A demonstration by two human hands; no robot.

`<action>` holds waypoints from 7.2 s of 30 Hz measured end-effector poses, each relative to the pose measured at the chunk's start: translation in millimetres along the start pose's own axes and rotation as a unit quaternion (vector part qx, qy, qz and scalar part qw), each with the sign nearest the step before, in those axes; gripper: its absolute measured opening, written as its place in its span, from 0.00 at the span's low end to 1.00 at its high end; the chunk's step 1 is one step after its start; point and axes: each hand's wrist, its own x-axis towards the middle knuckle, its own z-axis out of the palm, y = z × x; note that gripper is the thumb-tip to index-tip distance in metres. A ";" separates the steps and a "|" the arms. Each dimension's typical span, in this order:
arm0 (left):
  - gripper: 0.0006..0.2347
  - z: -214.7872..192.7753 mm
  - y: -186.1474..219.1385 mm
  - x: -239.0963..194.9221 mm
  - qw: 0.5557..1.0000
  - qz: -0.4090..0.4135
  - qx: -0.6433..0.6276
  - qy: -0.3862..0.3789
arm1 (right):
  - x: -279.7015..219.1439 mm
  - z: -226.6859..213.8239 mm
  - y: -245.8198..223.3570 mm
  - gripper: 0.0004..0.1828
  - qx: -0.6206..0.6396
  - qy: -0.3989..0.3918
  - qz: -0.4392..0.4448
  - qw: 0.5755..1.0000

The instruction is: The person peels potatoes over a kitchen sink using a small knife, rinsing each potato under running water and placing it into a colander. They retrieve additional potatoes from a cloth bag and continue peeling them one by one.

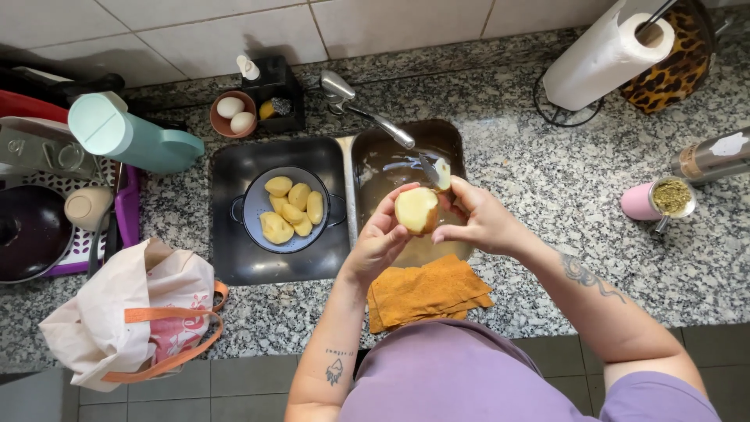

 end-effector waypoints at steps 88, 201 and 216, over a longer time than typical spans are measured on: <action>0.20 -183.0 -80.1 -4.3 0.879 -0.097 0.115 0.453 | -36.3 58.5 153.1 0.27 0.279 0.070 0.349 0.892; 0.06 -201.4 246.6 -369.9 0.051 -0.133 0.909 0.392 | 111.8 381.1 -82.4 0.12 -0.149 0.013 0.000 0.989; 0.49 -70.9 376.7 -316.9 0.172 -0.311 0.848 0.392 | 120.8 340.1 -81.3 0.16 -0.061 0.191 -0.190 0.961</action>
